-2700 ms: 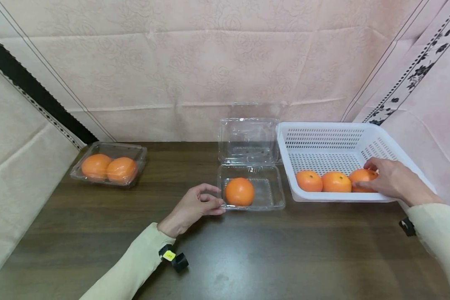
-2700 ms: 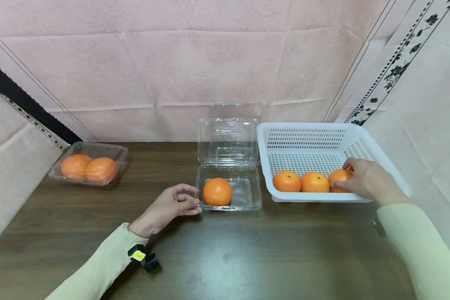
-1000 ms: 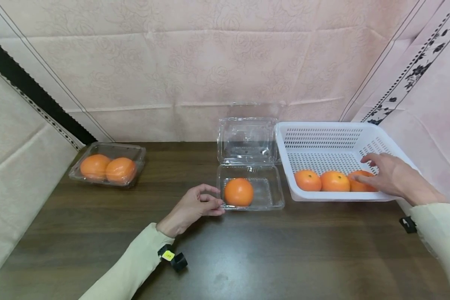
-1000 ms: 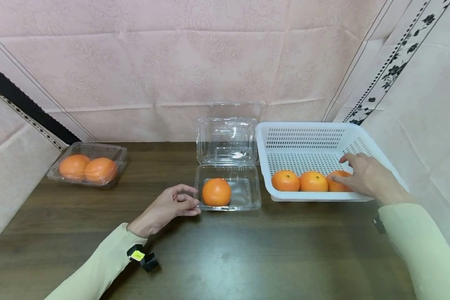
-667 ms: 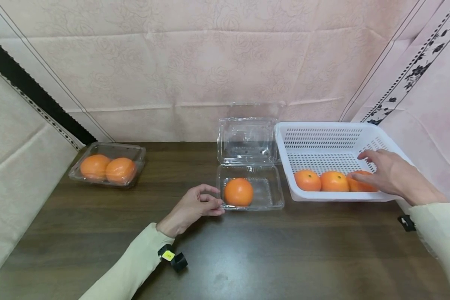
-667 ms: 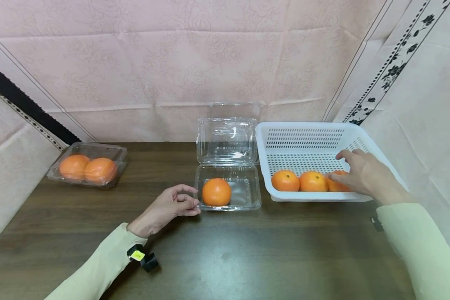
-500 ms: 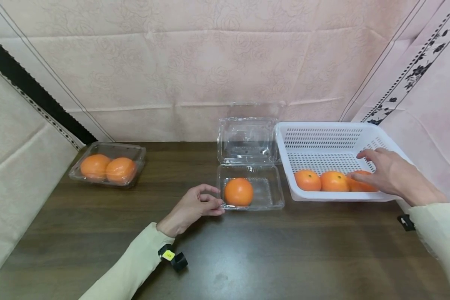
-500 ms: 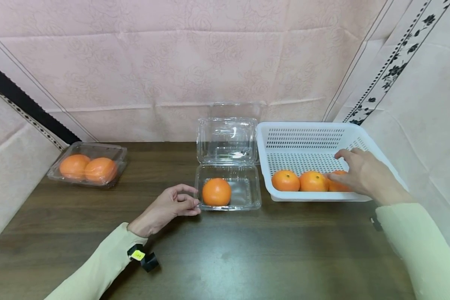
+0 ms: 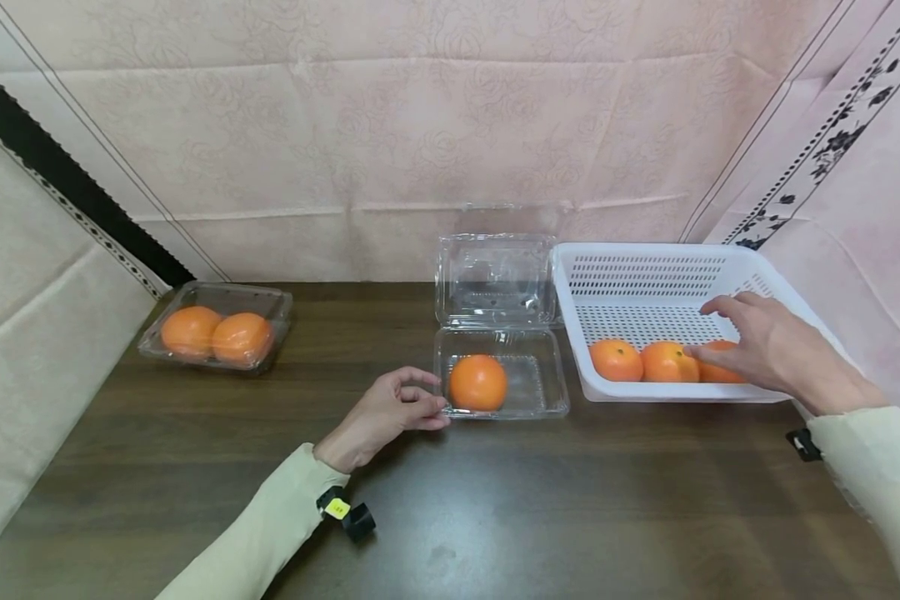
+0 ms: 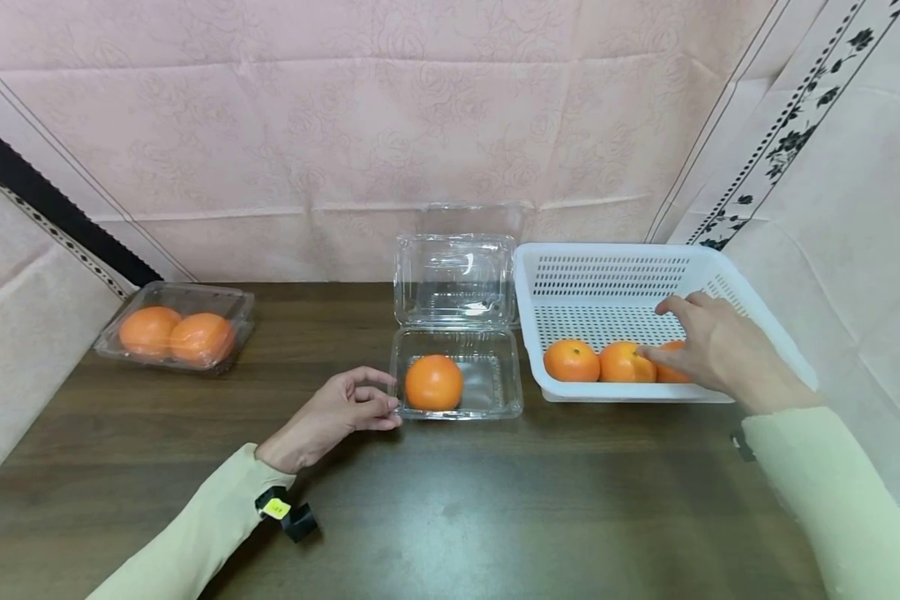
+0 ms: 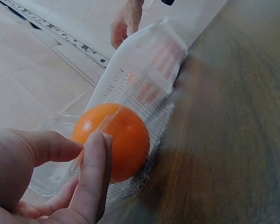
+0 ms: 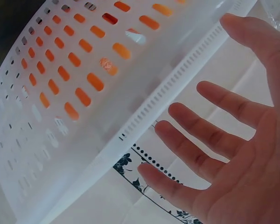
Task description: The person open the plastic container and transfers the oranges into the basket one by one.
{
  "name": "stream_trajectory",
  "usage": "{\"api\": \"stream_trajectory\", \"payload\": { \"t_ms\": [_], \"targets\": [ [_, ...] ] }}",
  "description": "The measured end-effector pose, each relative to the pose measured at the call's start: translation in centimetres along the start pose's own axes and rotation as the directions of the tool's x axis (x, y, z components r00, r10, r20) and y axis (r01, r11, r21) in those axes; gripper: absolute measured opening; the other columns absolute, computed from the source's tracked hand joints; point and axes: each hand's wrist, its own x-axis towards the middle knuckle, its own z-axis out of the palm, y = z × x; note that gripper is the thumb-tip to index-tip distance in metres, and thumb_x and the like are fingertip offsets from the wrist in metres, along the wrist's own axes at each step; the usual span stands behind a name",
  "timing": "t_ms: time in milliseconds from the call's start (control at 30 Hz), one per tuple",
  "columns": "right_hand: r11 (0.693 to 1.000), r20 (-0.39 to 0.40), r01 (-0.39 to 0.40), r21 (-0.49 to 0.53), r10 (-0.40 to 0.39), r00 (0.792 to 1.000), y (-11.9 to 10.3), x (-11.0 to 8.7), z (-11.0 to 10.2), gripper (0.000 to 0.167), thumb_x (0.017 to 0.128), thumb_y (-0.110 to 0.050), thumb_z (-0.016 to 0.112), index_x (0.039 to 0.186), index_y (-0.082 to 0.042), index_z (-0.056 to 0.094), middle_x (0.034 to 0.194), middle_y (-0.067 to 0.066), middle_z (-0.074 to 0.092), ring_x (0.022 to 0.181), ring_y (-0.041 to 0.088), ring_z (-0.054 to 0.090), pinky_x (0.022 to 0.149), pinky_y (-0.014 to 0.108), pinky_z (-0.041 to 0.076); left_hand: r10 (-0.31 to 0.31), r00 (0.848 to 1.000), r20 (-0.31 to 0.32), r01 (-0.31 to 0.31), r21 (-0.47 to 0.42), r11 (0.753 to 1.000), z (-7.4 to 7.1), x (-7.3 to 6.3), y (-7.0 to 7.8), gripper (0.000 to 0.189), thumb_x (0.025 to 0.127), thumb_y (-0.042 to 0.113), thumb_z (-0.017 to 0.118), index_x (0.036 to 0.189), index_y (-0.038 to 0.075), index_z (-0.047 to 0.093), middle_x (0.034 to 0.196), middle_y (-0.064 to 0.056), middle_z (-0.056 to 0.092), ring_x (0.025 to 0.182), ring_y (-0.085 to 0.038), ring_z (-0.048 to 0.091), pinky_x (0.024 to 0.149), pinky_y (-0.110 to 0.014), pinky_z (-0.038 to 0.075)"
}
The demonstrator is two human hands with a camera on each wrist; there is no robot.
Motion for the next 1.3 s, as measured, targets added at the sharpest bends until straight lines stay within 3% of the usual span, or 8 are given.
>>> {"api": "stream_trajectory", "payload": {
  "t_ms": [600, 933, 1300],
  "targets": [
    [1.0, -0.04, 0.023, 0.0, -0.023, 0.999, -1.9, -0.4, -0.2, 0.077, 0.087, -0.048, 0.076, 0.141, 0.0, 0.051, 0.142, 0.035, 0.045, 0.126, 0.054, 0.042, 0.1, 0.077, 0.044, 0.02, 1.0, 0.008, -0.02, -0.011, 1.0, 0.1, 0.0, -0.1, 0.041, 0.099, 0.002, 0.063, 0.137, -0.002, 0.049, 0.11, -0.019, 0.071, 0.088, -0.018, 0.075, 0.092, -0.039, 0.063],
    [0.995, -0.111, 0.095, 0.014, -0.093, 0.989, -3.6, -0.6, -0.5, 0.074, 0.089, -0.054, 0.074, 0.137, 0.0, 0.057, 0.138, 0.03, 0.053, 0.124, 0.048, 0.048, 0.104, 0.07, 0.044, 0.026, 1.0, 0.012, -0.026, -0.016, 1.0, 0.1, 0.0, -0.1, 0.041, 0.099, 0.002, 0.063, 0.137, -0.001, 0.048, 0.11, -0.019, 0.071, 0.088, -0.018, 0.075, 0.092, -0.038, 0.064],
    [0.996, -0.093, 0.083, 0.035, -0.079, 0.993, -5.0, -0.4, -0.3, 0.075, 0.087, -0.053, 0.076, 0.139, -0.003, 0.056, 0.141, 0.031, 0.051, 0.126, 0.051, 0.046, 0.105, 0.073, 0.043, 0.038, 0.999, 0.007, -0.038, 0.0, 0.999, 0.1, 0.0, -0.2, 0.041, 0.099, 0.002, 0.064, 0.137, -0.002, 0.049, 0.109, -0.019, 0.072, 0.087, -0.018, 0.075, 0.09, -0.037, 0.064]
  ]
}}
